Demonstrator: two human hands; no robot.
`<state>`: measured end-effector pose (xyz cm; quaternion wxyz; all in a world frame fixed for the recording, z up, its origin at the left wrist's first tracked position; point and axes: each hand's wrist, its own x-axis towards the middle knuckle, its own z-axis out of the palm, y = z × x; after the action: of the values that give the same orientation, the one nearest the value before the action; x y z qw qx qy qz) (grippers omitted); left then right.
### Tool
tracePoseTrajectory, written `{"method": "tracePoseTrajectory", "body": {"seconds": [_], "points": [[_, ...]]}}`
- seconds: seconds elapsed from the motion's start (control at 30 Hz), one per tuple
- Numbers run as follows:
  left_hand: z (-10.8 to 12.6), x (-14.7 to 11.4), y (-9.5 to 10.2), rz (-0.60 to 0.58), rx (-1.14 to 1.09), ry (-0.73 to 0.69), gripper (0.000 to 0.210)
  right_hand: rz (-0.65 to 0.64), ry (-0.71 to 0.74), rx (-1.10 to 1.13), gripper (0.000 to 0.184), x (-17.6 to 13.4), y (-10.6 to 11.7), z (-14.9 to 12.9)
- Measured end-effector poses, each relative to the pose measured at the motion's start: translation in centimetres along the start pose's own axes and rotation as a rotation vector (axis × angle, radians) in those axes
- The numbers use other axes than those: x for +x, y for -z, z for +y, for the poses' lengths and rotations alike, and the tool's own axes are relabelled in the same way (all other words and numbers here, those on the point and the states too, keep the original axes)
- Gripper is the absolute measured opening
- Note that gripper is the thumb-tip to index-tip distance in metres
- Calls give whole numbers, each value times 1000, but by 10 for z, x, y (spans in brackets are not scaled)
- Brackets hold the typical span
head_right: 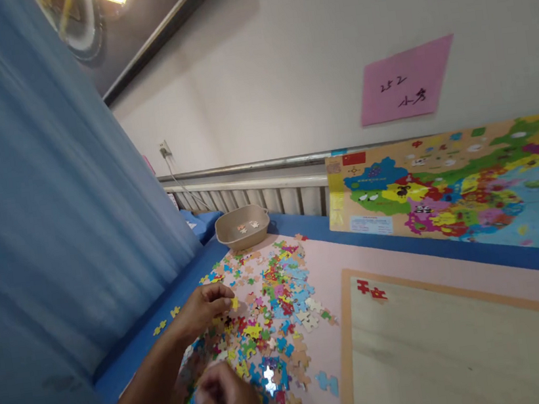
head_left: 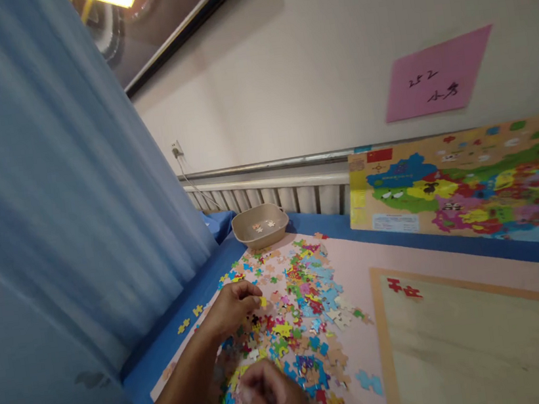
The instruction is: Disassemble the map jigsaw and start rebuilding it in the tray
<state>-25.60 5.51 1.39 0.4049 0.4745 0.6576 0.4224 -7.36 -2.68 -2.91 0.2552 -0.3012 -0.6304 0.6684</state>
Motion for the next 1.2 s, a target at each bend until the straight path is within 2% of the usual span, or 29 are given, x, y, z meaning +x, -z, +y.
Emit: {"method": "tracePoseTrajectory", "body": {"seconds": [0.1, 0.17, 0.23, 0.37, 0.57, 0.8, 1.03, 1.2], "points": [[11, -17, -2, -51, -49, 4, 27, 341, -49, 366, 38, 22, 8, 1], [18, -31, -8, -76, -46, -2, 26, 425, -68, 463, 51, 29, 15, -3], [22, -43, -16, -102, -46, -19, 24, 462, -85, 480, 49, 32, 21, -9], [20, -52, -29, -56, -104, -15, 27, 493, -85, 456, 28, 33, 27, -18], [3, -46, -37, 55, -226, 32, 29, 479, -110, 485, 19, 36, 26, -6], [0, -49, -39, 77, -297, 86, 33, 484, -133, 487, 19, 38, 26, -3], [-3, -48, -37, 109, -278, 30, 30, 501, -122, 542, 22, 41, 28, 1], [-7, -51, -45, 152, -303, 22, 28, 513, -142, 513, 22, 41, 27, 4]]}}
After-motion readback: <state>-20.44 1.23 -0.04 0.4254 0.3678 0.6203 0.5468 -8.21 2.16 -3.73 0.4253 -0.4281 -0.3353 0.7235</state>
